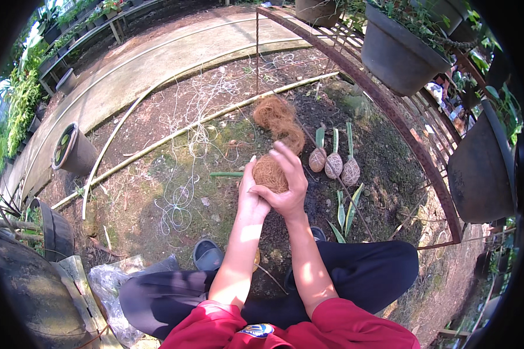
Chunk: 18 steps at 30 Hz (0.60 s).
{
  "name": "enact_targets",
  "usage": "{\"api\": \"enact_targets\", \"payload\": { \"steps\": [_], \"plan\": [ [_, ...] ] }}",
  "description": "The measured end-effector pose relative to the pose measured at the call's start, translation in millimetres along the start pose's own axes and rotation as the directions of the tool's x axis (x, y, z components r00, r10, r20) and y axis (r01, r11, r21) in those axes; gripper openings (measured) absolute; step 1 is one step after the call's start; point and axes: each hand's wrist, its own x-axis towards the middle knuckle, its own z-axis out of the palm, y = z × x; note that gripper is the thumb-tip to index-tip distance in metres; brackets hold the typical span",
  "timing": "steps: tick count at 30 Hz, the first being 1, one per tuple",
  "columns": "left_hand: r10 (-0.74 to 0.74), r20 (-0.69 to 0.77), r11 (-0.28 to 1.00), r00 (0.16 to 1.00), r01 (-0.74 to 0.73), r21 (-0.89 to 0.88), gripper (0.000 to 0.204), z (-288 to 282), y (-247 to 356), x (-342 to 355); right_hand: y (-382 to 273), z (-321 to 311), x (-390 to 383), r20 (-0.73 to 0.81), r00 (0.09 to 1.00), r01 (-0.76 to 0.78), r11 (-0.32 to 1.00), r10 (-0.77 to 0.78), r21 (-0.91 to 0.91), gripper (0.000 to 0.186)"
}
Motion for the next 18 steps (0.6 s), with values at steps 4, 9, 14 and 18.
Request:
{"api": "enact_targets", "payload": {
  "steps": [4, 9, 14, 18],
  "plan": [
    [0.25, -0.063, 0.926, 0.966, -0.219, 0.309, 0.027, 10, -11, -5, 1, 6, -9, -0.228, 0.894, -0.351, 0.92, 0.385, 0.177, 0.013],
    [0.563, -0.049, 0.778, 0.825, -0.51, 0.367, 0.019, 19, -23, -5, 10, 14, -18, -0.172, 0.561, -0.629, 0.552, 0.81, 0.548, 0.013],
    [0.482, -0.231, 0.864, 0.845, -0.414, 0.288, 0.016, -1, -13, 7, 29, 12, -32, -0.002, 0.789, -0.58, 0.745, 0.615, 0.328, 0.035],
    [0.381, -0.322, 0.921, 0.867, -0.324, 0.218, 0.017, 0, -2, 2, 17, -2, -12, 0.175, 0.977, -0.122, 0.992, 0.122, -0.012, 0.056]
  ]
}}
